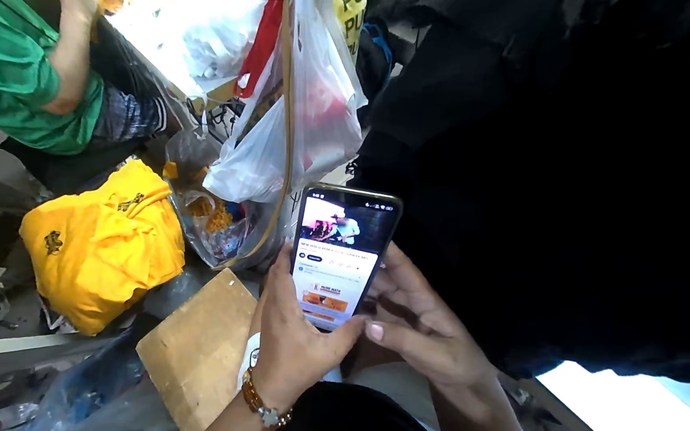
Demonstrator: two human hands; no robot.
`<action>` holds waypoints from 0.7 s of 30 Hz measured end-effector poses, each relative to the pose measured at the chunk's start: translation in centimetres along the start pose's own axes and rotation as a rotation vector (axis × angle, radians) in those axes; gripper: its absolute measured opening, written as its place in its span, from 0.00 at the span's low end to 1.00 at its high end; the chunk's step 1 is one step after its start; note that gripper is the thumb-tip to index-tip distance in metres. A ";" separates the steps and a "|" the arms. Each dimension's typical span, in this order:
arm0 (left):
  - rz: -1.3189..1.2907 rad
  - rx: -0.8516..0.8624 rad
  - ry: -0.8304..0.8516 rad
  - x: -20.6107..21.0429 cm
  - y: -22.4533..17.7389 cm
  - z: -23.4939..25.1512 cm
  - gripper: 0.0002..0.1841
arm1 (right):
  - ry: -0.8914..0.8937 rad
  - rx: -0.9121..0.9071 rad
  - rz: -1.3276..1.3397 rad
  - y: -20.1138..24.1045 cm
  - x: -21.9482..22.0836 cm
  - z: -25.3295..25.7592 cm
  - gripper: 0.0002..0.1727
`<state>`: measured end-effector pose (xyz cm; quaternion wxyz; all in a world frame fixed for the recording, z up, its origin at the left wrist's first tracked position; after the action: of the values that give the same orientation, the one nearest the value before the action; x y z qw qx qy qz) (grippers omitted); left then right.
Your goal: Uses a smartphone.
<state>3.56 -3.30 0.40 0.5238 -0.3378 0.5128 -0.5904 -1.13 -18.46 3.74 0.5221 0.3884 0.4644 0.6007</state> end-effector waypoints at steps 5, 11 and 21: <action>0.024 0.013 -0.024 -0.1 0.1 0.1 0.61 | -0.007 0.024 0.028 -0.3 0.2 0.2 0.47; 0.042 0.023 -0.030 -0.3 0.4 0.2 0.64 | -0.014 0.044 0.018 -0.4 0.3 0.3 0.47; -0.032 -0.016 -0.091 -0.8 1.3 0.0 0.62 | -0.033 0.109 -0.056 -0.9 0.8 0.3 0.48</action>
<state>4.06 -2.40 -0.69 0.5343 -0.3769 0.4876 -0.5786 -0.77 -17.65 2.91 0.5243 0.4132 0.4984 0.5532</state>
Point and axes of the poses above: each hand's wrist, its own z-axis towards the middle knuckle, its own x-axis out of the palm, y = z × x, the point moved 5 cm from there along z, towards the middle knuckle, and after that the axes turned 12 degrees about -z, right-handed, at the moved point
